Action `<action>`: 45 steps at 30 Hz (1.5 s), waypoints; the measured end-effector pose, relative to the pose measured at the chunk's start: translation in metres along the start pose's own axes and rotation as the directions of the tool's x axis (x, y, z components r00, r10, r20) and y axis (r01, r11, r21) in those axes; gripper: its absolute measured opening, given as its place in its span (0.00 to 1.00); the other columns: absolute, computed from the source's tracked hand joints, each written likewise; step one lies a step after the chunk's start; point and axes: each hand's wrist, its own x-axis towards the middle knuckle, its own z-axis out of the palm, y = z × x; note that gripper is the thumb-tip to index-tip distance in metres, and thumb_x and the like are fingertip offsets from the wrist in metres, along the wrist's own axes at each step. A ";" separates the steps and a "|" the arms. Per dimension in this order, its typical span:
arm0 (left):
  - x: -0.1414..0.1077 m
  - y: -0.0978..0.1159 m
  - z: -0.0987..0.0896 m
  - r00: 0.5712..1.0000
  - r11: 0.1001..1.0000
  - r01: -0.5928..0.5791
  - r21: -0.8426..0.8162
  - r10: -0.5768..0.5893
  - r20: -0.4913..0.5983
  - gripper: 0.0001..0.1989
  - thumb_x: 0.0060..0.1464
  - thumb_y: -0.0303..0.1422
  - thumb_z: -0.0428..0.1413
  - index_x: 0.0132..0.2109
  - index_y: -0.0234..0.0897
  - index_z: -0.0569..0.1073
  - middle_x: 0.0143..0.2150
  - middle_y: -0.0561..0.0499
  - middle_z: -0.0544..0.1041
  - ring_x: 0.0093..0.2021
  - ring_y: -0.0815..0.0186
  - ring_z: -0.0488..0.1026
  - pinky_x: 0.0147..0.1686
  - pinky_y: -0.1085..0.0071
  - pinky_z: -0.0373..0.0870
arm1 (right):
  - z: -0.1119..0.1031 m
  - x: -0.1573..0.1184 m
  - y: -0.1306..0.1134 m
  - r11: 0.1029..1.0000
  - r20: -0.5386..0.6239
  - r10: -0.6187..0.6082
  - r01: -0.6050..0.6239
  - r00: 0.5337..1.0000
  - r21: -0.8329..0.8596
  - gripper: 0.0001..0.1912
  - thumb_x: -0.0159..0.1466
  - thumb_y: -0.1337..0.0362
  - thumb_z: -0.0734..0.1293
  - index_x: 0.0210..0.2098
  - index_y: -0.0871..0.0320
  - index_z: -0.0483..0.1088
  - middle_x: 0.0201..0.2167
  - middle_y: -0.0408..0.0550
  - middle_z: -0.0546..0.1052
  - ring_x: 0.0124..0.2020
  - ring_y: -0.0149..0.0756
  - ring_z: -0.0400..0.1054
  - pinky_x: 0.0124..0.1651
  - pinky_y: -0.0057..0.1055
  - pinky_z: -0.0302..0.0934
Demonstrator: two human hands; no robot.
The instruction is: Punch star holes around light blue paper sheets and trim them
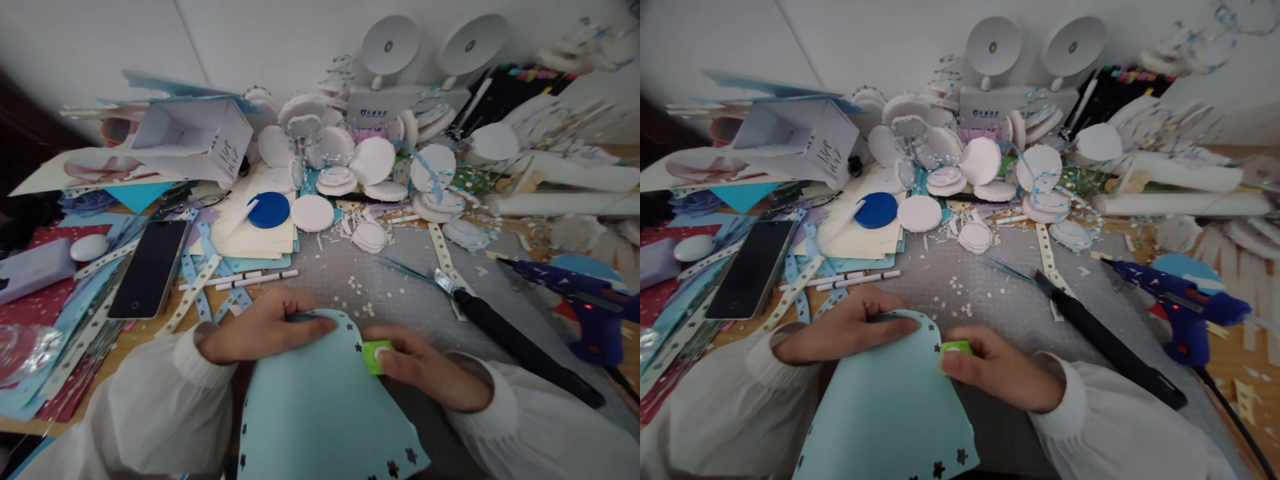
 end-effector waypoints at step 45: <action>-0.006 0.001 0.010 0.952 0.946 -0.304 0.115 0.296 0.075 0.14 0.59 0.35 0.50 0.33 0.30 0.75 0.28 0.49 0.75 0.29 0.69 0.70 0.29 0.77 0.64 | 0.007 -0.002 0.018 0.920 0.254 -0.249 0.310 0.935 -0.238 0.19 0.58 0.56 0.62 0.17 0.55 0.51 0.13 0.34 0.53 0.15 0.22 0.47 0.17 0.23 0.44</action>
